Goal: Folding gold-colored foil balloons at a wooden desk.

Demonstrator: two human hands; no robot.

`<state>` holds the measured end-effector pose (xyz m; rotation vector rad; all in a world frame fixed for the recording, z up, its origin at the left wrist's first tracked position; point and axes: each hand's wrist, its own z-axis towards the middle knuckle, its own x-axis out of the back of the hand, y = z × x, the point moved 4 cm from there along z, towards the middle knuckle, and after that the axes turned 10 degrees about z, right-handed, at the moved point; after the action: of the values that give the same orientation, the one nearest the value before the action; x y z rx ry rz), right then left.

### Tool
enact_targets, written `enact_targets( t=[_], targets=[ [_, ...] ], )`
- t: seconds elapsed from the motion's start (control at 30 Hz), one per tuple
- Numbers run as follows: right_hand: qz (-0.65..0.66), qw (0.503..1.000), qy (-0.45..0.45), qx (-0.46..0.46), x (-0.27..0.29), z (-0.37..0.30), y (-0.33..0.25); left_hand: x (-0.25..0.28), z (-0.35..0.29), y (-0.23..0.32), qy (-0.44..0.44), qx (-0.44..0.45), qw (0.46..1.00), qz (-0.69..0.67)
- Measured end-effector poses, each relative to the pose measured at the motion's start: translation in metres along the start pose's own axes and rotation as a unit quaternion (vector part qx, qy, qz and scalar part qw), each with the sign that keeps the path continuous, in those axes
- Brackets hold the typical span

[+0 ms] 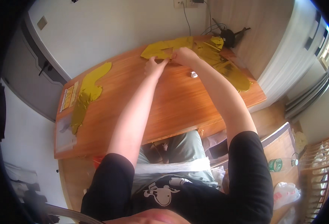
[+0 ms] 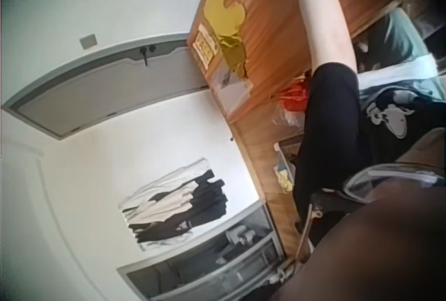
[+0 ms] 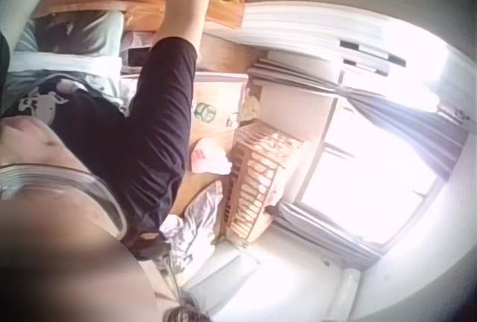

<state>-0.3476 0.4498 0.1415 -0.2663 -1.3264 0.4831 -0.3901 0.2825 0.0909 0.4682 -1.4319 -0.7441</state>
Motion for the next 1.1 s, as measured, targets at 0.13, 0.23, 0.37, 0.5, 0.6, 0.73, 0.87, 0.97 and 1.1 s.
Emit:
enact_targets(
  t=[0.13, 0.23, 0.37, 0.5, 0.6, 0.73, 0.87, 0.97, 1.1],
  targets=[
    [0.073, 0.996, -0.05, 0.025, 0.004, 0.012, -0.002, 0.001, -0.011, 0.002, 0.026, -0.012, 0.996, 0.086],
    [0.1, 0.994, -0.046, -0.007, 0.013, 0.034, 0.002, -0.001, -0.008, -0.005, 0.07, -0.031, 0.993, 0.089],
    [0.075, 0.997, 0.017, 0.009, 0.031, 0.06, 0.011, -0.012, -0.014, -0.001, 0.092, -0.023, 0.986, 0.134],
    [0.015, 0.989, 0.147, -0.006, 0.073, 0.094, 0.01, -0.015, -0.008, 0.006, 0.071, -0.071, 0.977, 0.189],
    [0.001, 0.973, 0.232, -0.021, 0.097, 0.113, -0.015, -0.021, -0.004, -0.003, -0.018, -0.061, 0.97, 0.235],
    [-0.046, 0.96, 0.274, 0.048, 0.132, 0.128, -0.034, -0.023, -0.005, 0.003, 0.011, -0.07, 0.973, 0.221],
    [-0.032, 0.939, 0.342, -0.023, 0.169, 0.135, -0.063, -0.015, -0.009, -0.004, 0.04, -0.074, 0.974, 0.209],
    [-0.081, 0.95, 0.276, -0.119, 0.196, 0.144, -0.059, -0.021, -0.011, 0.008, 0.032, -0.086, 0.974, 0.206],
    [-0.085, 0.92, 0.383, -0.021, 0.225, 0.143, -0.088, -0.018, -0.008, 0.001, 0.029, -0.079, 0.974, 0.211]
  ],
)
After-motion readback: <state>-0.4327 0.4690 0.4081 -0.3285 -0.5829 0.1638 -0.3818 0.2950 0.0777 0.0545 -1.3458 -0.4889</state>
